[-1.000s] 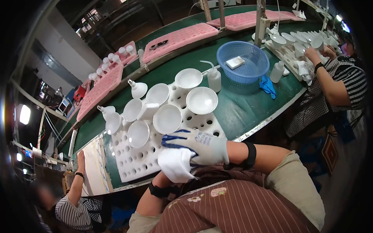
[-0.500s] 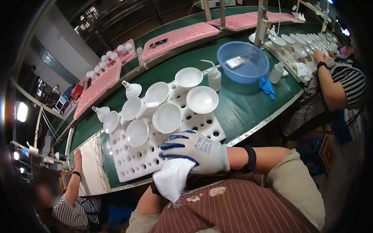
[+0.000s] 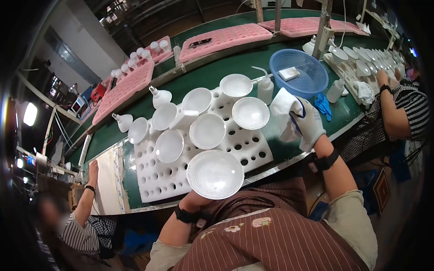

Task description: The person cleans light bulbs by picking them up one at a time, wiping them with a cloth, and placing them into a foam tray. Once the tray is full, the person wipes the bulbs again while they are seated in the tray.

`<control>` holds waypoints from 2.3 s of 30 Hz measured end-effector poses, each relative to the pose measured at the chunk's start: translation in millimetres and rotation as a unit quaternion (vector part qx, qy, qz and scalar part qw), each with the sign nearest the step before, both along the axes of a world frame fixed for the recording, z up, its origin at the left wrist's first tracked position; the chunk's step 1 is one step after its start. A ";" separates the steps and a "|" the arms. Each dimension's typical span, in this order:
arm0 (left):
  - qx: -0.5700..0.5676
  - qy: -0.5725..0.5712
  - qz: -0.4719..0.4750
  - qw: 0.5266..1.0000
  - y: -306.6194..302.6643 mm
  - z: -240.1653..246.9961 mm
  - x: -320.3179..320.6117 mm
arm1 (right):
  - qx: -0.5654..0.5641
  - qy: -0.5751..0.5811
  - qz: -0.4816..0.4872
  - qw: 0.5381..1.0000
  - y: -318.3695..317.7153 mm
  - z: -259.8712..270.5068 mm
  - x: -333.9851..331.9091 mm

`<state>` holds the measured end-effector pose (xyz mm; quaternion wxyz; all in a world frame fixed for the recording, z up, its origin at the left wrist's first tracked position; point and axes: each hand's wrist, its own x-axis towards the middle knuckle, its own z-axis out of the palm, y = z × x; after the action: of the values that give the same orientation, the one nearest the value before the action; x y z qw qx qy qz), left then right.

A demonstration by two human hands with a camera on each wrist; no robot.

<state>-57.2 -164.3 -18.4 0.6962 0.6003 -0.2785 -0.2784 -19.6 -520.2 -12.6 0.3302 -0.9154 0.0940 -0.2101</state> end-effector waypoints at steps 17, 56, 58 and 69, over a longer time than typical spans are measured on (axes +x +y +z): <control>0.232 -0.328 0.180 0.898 50.3 -85.2 6.3 | -0.170 -0.036 0.401 0.900 150.6 79.5 57.9; 0.266 -0.355 0.395 0.805 14.0 -101.9 0.8 | -0.159 -0.051 0.468 0.868 155.7 18.5 -36.5; 0.247 -0.337 0.368 0.830 15.1 -97.5 1.7 | -0.179 -0.086 0.490 0.849 160.1 21.9 -47.0; 0.305 -0.406 0.337 0.793 20.1 -102.7 0.1 | -0.195 -0.031 0.437 0.877 145.9 15.4 -43.2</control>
<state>-57.1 -144.3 -121.1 0.3491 0.8952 -0.2165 0.1728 -62.9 -374.3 2.8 0.2058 -0.9023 -0.3688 -0.0866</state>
